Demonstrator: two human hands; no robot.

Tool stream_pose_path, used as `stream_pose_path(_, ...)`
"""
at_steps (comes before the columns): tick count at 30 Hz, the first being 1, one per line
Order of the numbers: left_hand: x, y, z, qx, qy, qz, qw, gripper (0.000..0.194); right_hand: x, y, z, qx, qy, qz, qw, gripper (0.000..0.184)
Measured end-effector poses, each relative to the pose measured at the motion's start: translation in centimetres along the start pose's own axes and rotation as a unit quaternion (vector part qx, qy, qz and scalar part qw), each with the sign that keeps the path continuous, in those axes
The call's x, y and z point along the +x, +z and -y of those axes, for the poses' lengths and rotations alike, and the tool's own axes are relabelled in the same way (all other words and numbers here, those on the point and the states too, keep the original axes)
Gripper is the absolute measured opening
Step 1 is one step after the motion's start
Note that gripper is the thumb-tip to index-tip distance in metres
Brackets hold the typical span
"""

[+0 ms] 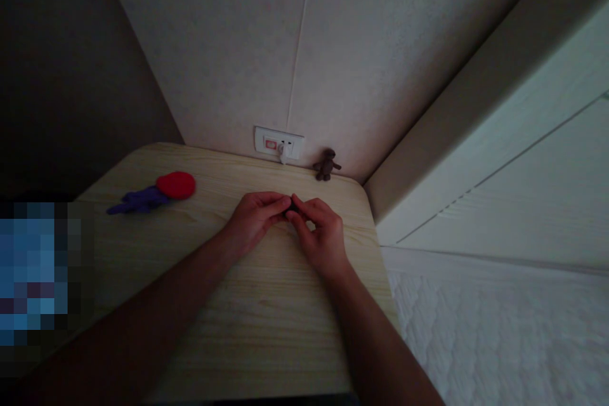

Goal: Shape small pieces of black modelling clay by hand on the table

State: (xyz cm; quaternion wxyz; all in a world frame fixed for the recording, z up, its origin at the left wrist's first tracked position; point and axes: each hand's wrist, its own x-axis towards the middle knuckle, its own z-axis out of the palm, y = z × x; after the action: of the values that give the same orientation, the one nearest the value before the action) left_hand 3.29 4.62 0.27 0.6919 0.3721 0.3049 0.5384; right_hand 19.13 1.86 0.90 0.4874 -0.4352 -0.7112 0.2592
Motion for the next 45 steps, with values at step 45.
stream_pose_path(45, 0.2, 0.3, 0.0, -0.031, -0.004, -0.023, 0.999, 0.034, 0.0, 0.5, -0.7, 0.073, 0.089, -0.047, 0.992, 0.043)
